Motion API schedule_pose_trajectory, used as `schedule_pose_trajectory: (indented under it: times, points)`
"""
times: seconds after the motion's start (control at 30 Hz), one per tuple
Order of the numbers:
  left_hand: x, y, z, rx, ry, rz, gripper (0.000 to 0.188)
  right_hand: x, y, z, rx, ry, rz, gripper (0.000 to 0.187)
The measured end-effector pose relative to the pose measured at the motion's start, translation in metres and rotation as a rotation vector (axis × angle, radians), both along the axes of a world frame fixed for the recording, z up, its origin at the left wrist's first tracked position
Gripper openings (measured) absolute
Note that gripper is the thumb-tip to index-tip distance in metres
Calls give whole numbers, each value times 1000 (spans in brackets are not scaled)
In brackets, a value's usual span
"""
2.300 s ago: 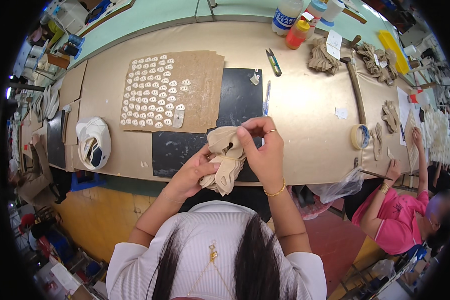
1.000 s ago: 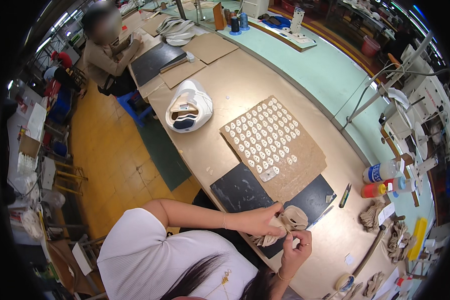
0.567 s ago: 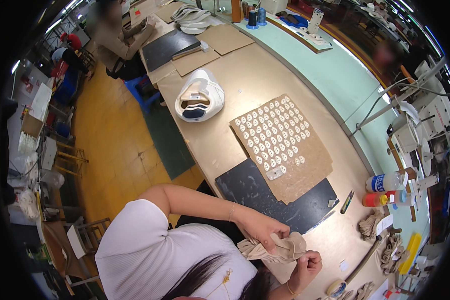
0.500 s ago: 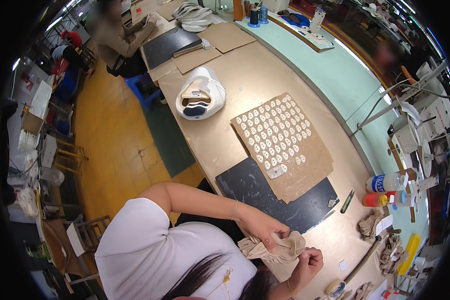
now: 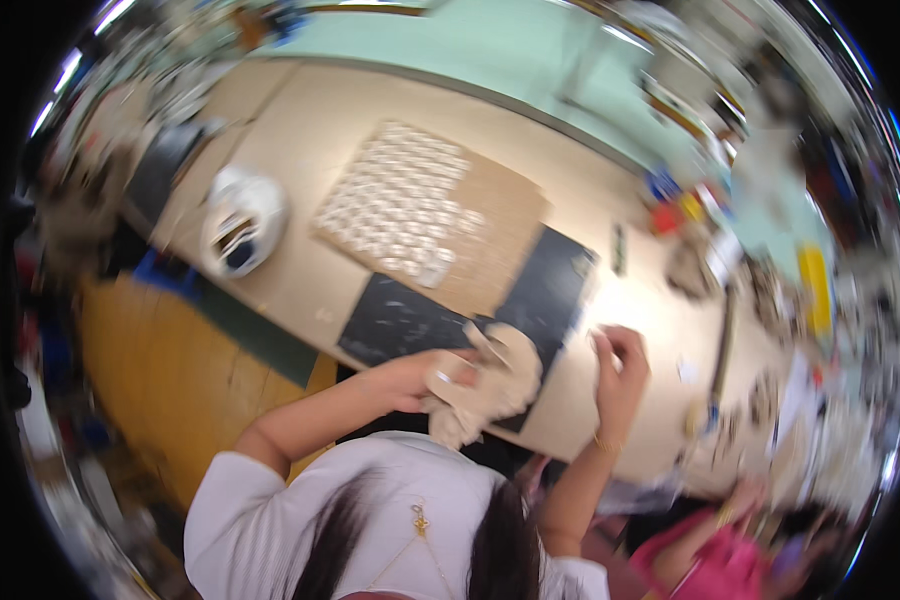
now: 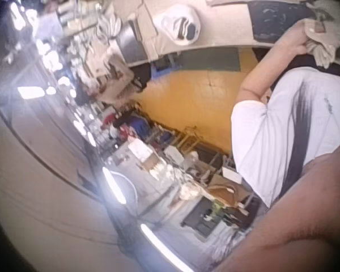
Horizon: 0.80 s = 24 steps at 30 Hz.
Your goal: The person handles a white shoe, then uses a rotary cutter and a template to cut multiple small fabric pieces on a cutting mat. The cut pieces are placed on a cardboard sheet. The person also handles a cloth and other materials on the workbench.
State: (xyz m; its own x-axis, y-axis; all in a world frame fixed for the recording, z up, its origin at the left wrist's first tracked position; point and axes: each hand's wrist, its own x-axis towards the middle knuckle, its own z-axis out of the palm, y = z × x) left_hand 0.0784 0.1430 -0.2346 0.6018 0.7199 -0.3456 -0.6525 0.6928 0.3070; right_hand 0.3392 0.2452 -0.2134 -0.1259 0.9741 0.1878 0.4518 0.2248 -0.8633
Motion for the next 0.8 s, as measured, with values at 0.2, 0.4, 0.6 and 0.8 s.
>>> schedule_pose_trajectory:
  times: [0.2,0.4,0.6,0.8]
  points:
    - [-12,1,7,-397,61,-53,37,7,-16,2,-314,-103,-140,9]
    - [-10,-2,10,-200,498,-156,36,37,-17,-21,-268,-442,-159,10]
    - [-2,1,6,-102,481,-213,41,26,24,-20,-302,-744,11,17]
    - [-3,3,1,-73,496,-179,40,-3,70,24,163,-100,-181,70]
